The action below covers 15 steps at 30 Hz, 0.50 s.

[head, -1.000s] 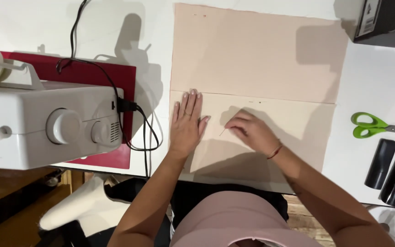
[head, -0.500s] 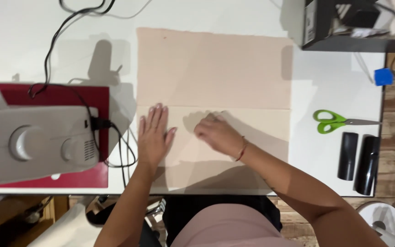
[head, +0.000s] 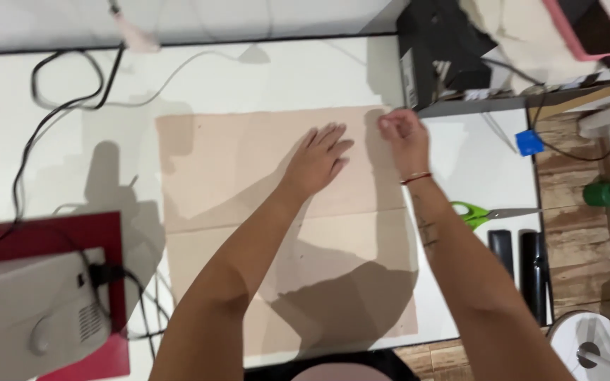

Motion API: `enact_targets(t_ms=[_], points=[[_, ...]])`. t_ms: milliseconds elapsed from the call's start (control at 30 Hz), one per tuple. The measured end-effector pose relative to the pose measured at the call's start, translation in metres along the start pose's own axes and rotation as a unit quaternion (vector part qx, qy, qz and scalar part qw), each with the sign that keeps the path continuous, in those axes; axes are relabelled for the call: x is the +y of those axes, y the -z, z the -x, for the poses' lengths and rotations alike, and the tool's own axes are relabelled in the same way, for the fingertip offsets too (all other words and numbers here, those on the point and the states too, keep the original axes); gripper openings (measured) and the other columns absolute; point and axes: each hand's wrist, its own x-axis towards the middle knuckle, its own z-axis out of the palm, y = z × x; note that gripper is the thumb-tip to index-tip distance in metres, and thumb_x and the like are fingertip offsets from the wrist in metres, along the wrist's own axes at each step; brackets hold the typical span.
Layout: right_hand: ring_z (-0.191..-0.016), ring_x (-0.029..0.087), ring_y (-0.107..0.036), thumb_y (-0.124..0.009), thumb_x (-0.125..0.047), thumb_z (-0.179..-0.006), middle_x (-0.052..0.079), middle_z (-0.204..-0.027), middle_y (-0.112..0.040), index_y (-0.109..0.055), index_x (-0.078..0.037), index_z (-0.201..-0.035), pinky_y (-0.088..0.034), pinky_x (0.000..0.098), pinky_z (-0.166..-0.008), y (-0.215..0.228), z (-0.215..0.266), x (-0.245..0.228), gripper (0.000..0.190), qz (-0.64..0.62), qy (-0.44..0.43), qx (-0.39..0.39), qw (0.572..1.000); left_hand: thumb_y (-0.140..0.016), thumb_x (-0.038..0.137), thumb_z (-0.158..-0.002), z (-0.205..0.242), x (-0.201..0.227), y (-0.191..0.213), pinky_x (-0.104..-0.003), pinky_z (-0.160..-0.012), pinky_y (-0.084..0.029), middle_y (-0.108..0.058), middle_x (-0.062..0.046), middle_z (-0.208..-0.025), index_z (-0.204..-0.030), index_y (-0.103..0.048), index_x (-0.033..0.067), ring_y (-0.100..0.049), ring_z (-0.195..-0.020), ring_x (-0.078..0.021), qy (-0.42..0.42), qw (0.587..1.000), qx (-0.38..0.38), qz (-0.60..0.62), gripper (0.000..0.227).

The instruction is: The person pins a large piece of light-colored fabric on a white table. They repeatedly pick up pins and insert them into the fabric to hold the layers together. The camera moves between the fabric and a sewing machine on the left.

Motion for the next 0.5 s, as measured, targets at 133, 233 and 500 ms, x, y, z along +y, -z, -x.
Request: enact_targets(t_ms=[133, 233, 500], points=[[-0.092, 0.012, -0.068, -0.067, -0.006, -0.103, 0.006, -0.102, -0.073, -0.065, -0.007, -0.112, -0.062, 0.0267, -0.085, -0.016, -0.009, -0.005, 0.009, -0.062, -0.028, 0.011, 0.998, -0.073, 0.037, -0.088, -0.077, -0.012, -0.027, -0.051, -0.112, -0.043, -0.056, 0.0, -0.14, -0.127, -0.065, 0.031, -0.05, -0.138, -0.0243, 0.027, 0.999, 0.035, -0.016, 0.04], [-0.088, 0.015, -0.07, -0.065, -0.007, -0.103, 0.01, -0.1, -0.075, -0.067, -0.006, -0.109, -0.064, 0.029, -0.082, -0.018, -0.009, -0.021, 0.006, -0.028, -0.035, 0.016, 0.999, -0.077, 0.028, -0.089, -0.102, -0.01, -0.004, -0.045, -0.099, -0.053, -0.054, -0.002, -0.118, -0.114, -0.062, 0.0193, -0.055, -0.12, -0.0235, 0.106, 0.994, -0.013, 0.002, 0.031], [-0.084, 0.012, -0.072, -0.068, -0.009, -0.102, 0.007, -0.094, -0.075, -0.068, -0.01, -0.102, -0.065, 0.024, -0.078, -0.018, -0.006, -0.027, 0.001, 0.012, -0.05, 0.027, 0.998, -0.089, 0.048, -0.068, -0.141, -0.048, -0.053, -0.05, -0.085, -0.054, -0.066, -0.017, -0.102, -0.115, -0.062, 0.0091, -0.065, -0.102, -0.0364, 0.114, 0.986, -0.106, -0.061, 0.067]])
